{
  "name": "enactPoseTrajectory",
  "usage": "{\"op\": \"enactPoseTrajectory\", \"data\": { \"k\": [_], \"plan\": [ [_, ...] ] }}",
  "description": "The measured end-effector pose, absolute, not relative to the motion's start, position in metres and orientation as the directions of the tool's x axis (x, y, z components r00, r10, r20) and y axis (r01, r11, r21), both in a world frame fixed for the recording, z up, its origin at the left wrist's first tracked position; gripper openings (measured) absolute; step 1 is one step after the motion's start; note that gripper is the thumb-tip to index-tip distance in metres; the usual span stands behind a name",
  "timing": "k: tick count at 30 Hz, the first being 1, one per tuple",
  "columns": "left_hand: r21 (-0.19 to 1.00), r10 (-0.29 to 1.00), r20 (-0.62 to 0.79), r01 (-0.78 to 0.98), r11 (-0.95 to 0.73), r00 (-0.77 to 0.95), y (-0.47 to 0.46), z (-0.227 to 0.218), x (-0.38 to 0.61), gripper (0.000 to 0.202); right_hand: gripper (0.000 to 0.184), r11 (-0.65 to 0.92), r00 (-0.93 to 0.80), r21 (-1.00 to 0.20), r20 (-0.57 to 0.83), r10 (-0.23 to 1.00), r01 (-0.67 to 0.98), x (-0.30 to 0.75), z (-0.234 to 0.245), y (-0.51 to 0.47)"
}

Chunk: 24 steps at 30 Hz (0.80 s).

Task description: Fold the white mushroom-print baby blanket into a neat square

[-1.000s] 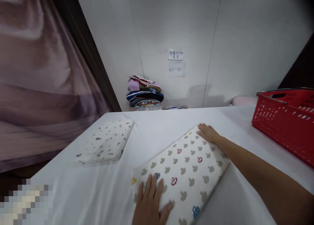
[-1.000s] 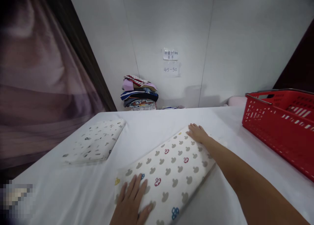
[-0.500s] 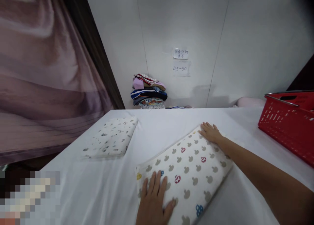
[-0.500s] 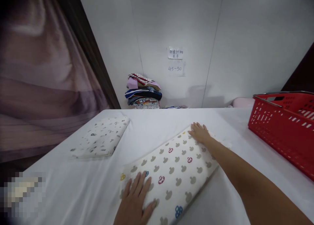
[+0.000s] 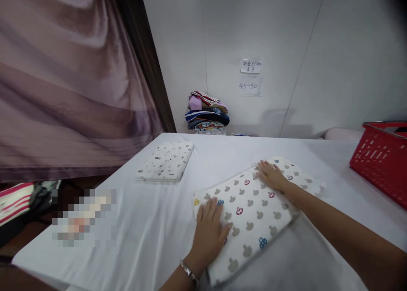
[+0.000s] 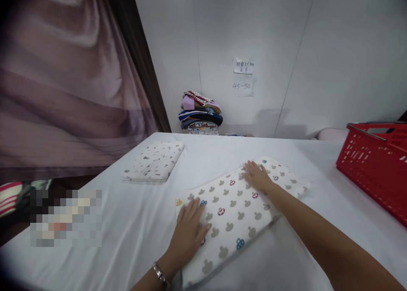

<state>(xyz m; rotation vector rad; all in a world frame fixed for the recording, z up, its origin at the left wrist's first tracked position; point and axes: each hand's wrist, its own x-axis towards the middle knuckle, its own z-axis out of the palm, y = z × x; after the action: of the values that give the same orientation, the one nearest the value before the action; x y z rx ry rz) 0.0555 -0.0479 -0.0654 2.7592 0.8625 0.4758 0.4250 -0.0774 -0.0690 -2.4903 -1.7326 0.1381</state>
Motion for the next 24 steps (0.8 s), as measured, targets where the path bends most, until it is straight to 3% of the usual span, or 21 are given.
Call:
{"op": "enactPoseTrajectory", "data": {
  "k": [4, 7, 10, 13, 16, 20, 24],
  "plan": [
    [0.477, 0.838, 0.278, 0.690, -0.544, 0.469, -0.035, -0.065, 0.050, 0.056, 0.065, -0.289, 0.288, -0.158, -0.030, 0.957, 0.944, 0.398, -0.071, -0.086],
    [0.659, 0.940, 0.138, 0.680, -0.322, 0.312, -0.024, -0.059, 0.044, 0.065, 0.065, -0.259, 0.264, -0.169, 0.003, 0.965, 0.951, 0.382, -0.071, -0.088],
    [0.763, 0.964, -0.027, 0.628, -0.151, 0.265, -0.013, -0.052, 0.042, 0.067, 0.065, -0.189, 0.189, -0.205, -0.018, 0.982, 0.960, 0.376, -0.072, -0.087],
    [0.796, 0.957, -0.168, 0.605, -0.011, 0.238, 0.000, -0.048, 0.043, 0.070, 0.059, -0.264, 0.274, -0.158, 0.045, 0.961, 0.951, 0.396, -0.072, -0.089],
    [0.794, 0.941, -0.236, 0.606, 0.042, 0.245, 0.011, -0.048, 0.044, 0.072, 0.053, -0.489, 0.496, -0.083, 0.121, 0.860, 0.868, 0.444, -0.068, -0.102],
    [0.757, 0.942, -0.230, 0.653, 0.014, 0.246, 0.016, -0.045, 0.045, 0.073, 0.057, -0.747, 0.752, -0.101, 0.023, 0.659, 0.658, 0.514, -0.060, -0.133],
    [0.695, 0.960, -0.185, 0.719, -0.024, 0.211, 0.013, -0.039, 0.051, 0.071, 0.055, -0.776, 0.777, -0.123, -0.057, 0.627, 0.618, 0.552, -0.061, -0.148]
  ]
}}
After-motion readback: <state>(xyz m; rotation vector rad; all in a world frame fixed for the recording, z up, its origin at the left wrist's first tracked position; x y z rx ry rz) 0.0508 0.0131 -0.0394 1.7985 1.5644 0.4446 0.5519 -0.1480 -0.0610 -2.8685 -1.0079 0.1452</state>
